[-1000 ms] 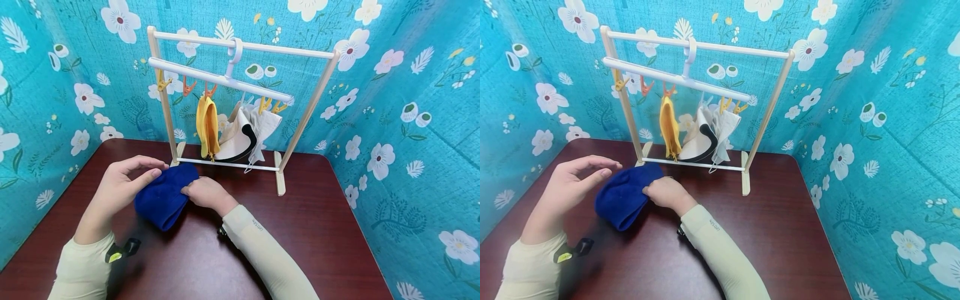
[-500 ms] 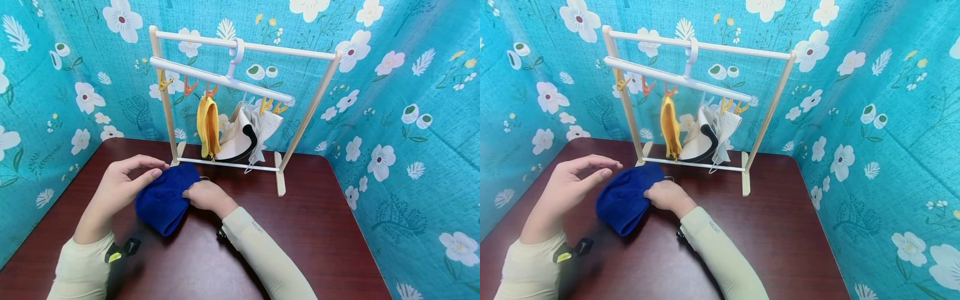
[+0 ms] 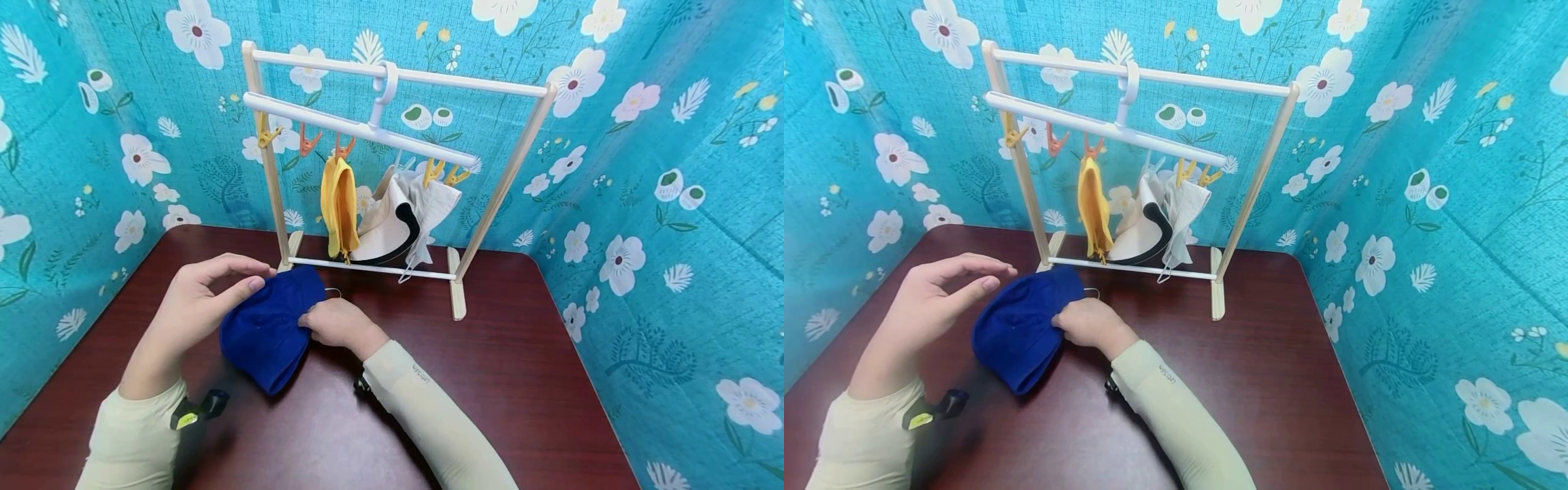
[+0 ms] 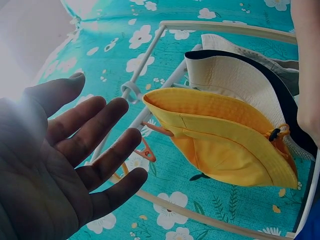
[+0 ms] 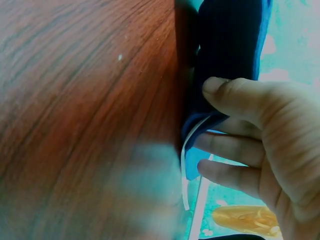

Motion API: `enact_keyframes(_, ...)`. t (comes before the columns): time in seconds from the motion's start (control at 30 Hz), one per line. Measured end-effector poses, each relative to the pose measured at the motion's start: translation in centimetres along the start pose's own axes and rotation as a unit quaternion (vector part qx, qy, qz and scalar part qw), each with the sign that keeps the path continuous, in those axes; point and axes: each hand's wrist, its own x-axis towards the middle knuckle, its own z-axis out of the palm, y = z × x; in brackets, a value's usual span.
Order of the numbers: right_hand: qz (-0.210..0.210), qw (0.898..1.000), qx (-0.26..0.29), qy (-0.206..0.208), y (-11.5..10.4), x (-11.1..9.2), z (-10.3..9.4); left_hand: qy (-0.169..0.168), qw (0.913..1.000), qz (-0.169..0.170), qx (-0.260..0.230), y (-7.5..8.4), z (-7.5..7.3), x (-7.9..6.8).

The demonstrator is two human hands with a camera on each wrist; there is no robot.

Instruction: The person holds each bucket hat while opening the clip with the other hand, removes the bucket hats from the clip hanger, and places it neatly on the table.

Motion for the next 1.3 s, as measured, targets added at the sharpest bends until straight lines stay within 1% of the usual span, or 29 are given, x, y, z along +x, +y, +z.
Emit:
enact_keyframes(0.4,0.005,1.000,-0.007,-0.013,-0.5,-0.4,-0.2,0.001,0.9999,0.007,0.011,-0.1,-0.1,0.0)
enact_keyframes(0.7,0.018,0.999,0.010,-0.048,-0.9,-0.6,-0.4,-0.002,0.9999,0.001,0.012,0.1,-0.1,-0.1)
enact_keyframes(1.07,0.019,0.998,0.012,-0.065,-1.1,-1.3,-0.9,-0.004,0.9999,-0.005,0.014,0.1,0.0,-0.1)
enact_keyframes(1.17,0.017,0.998,0.018,-0.064,-1.1,-1.7,-1.1,-0.004,0.9999,-0.006,0.015,0.1,0.0,-0.1)
enact_keyframes(1.3,0.011,0.998,0.041,-0.054,-1.0,-2.1,-1.3,-0.004,0.9999,-0.005,0.013,0.1,0.0,-0.1)
